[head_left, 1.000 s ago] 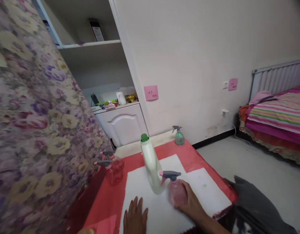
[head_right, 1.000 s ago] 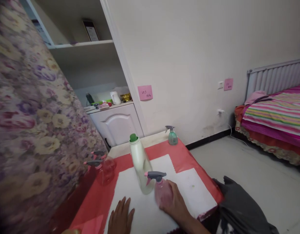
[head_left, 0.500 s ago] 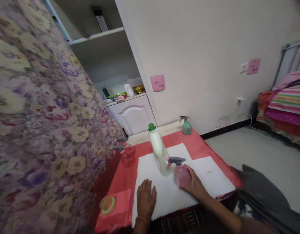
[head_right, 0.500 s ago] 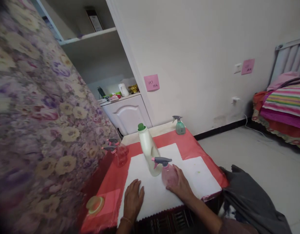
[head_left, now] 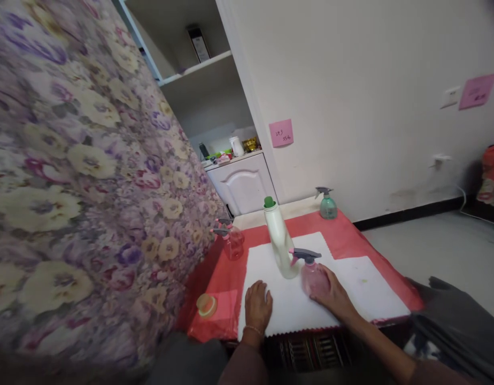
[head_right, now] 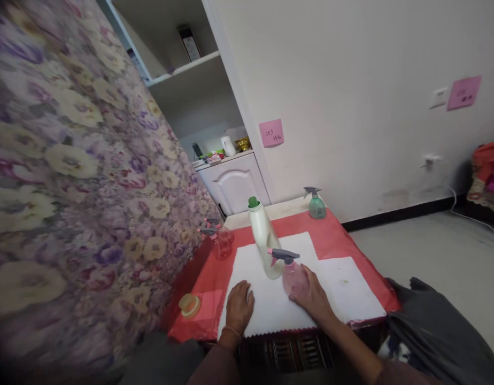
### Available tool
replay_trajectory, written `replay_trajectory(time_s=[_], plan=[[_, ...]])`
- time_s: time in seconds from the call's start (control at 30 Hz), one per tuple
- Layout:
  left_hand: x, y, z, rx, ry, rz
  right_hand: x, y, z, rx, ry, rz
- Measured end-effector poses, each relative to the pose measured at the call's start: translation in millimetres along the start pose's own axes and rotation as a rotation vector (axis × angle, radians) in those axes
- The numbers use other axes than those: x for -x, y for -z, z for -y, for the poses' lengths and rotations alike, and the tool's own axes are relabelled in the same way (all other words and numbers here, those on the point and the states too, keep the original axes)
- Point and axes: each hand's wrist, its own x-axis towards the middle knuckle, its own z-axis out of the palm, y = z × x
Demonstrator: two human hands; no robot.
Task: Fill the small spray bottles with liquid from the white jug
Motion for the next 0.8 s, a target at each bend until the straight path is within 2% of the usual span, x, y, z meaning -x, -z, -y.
replay_trajectory(time_s=[0.3,0.57,0.8], plan=[[-1.7,8.4,-5.3,0.018,0.02,0.032,-0.1,0.1,-8.1,0.021,-0.001,0.004],[-1.3,9.0,-7.9,0.035,0.048,0.047,2.7,-1.6,-10.8,0.038,0.013,-0.025],[1.6,9.5,-9.6,0.062,0.061,0.034,4.3,1.9,-10.6,0.053,0.019,-0.003]])
